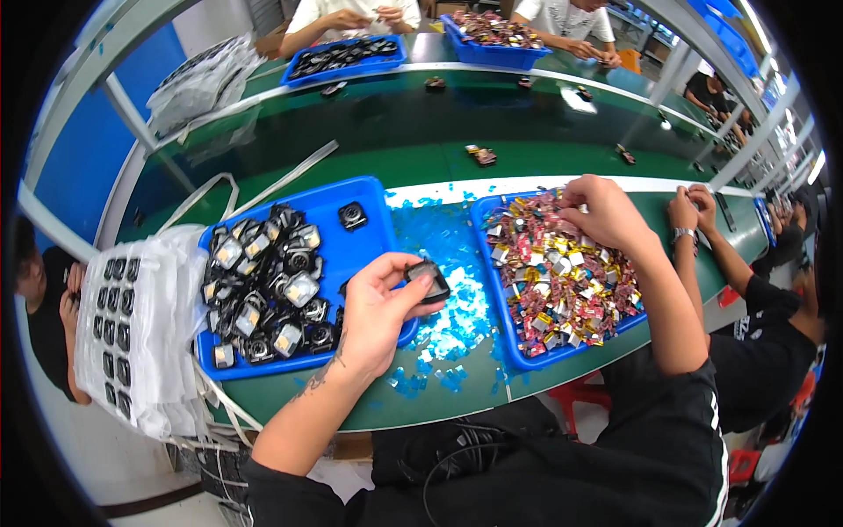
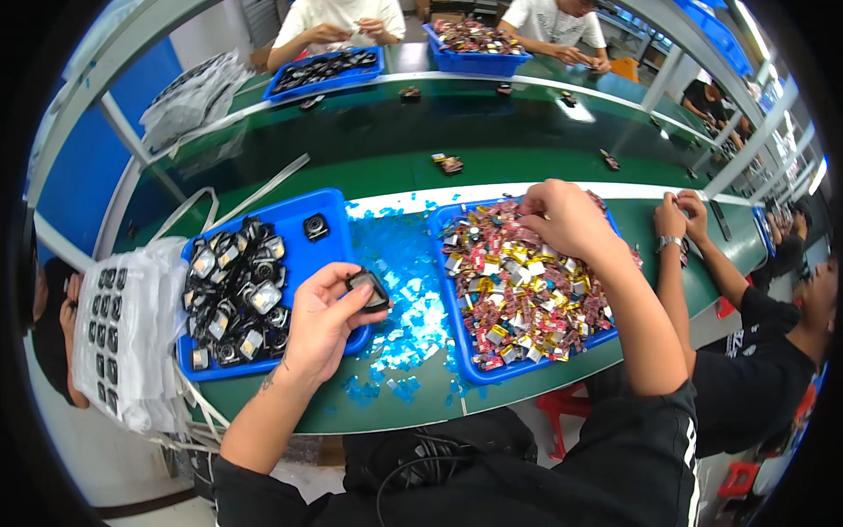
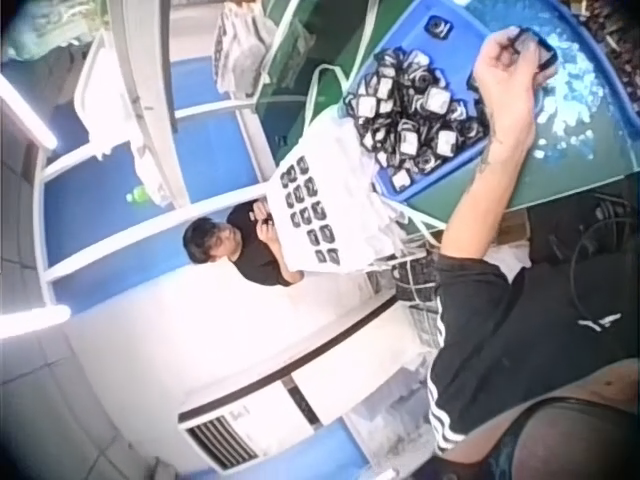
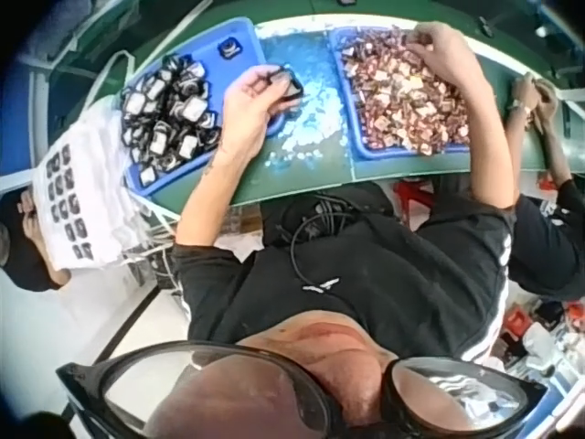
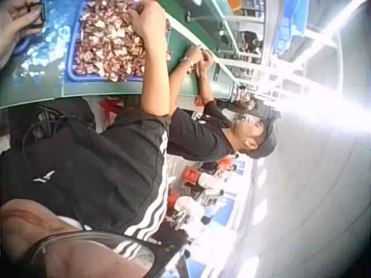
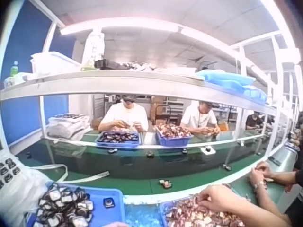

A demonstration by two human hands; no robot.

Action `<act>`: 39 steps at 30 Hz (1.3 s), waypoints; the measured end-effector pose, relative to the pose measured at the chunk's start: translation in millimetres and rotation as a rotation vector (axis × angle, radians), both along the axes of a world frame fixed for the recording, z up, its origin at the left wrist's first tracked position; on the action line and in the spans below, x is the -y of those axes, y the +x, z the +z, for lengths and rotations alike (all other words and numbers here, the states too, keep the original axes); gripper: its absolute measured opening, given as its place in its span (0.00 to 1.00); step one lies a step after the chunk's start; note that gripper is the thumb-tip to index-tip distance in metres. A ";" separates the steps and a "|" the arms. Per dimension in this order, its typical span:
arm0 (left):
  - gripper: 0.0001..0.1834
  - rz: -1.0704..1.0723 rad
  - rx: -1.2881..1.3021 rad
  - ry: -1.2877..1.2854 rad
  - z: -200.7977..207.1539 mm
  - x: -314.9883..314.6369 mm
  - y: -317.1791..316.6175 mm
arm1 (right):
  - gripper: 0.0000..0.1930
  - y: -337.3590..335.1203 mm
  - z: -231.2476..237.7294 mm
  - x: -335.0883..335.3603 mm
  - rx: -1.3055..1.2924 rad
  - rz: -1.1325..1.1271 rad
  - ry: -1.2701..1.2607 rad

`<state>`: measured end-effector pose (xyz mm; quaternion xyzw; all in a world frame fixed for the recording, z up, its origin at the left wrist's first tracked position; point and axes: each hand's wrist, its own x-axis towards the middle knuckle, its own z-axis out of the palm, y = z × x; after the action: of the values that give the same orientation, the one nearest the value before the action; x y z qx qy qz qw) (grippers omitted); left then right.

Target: Assembling small electronic components onto a plastic housing at a workbench.

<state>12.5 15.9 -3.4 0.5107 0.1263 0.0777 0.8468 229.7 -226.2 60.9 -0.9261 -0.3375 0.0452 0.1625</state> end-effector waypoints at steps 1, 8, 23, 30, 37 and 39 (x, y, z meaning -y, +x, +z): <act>0.09 -0.012 -0.010 -0.030 3.1 0.9 0.7 | 0.05 0.1 -5.4 6.7 0.124 0.060 0.103; 0.13 -0.102 0.041 0.040 10.7 -1.7 -1.2 | 0.12 -54.0 4.7 4.6 -0.187 -0.084 0.791; 0.06 -0.113 0.232 0.703 10.8 9.1 -9.6 | 0.05 -136.7 -26.2 -65.8 -0.867 0.069 0.953; 0.07 0.017 0.294 0.730 1.4 10.3 -8.6 | 0.05 -141.9 -31.2 -80.4 -0.305 0.173 0.882; 0.08 -0.035 0.110 0.432 4.0 4.6 -1.1 | 0.13 -155.4 -32.9 -66.7 0.033 0.202 0.628; 0.08 -0.053 0.138 0.440 5.0 1.8 -2.3 | 0.21 -148.9 -25.1 -61.3 -0.155 0.133 0.515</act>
<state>10.2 14.1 1.6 0.6796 0.0346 0.1159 0.7235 80.8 -164.9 35.8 -0.8237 -0.3846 0.0393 0.4148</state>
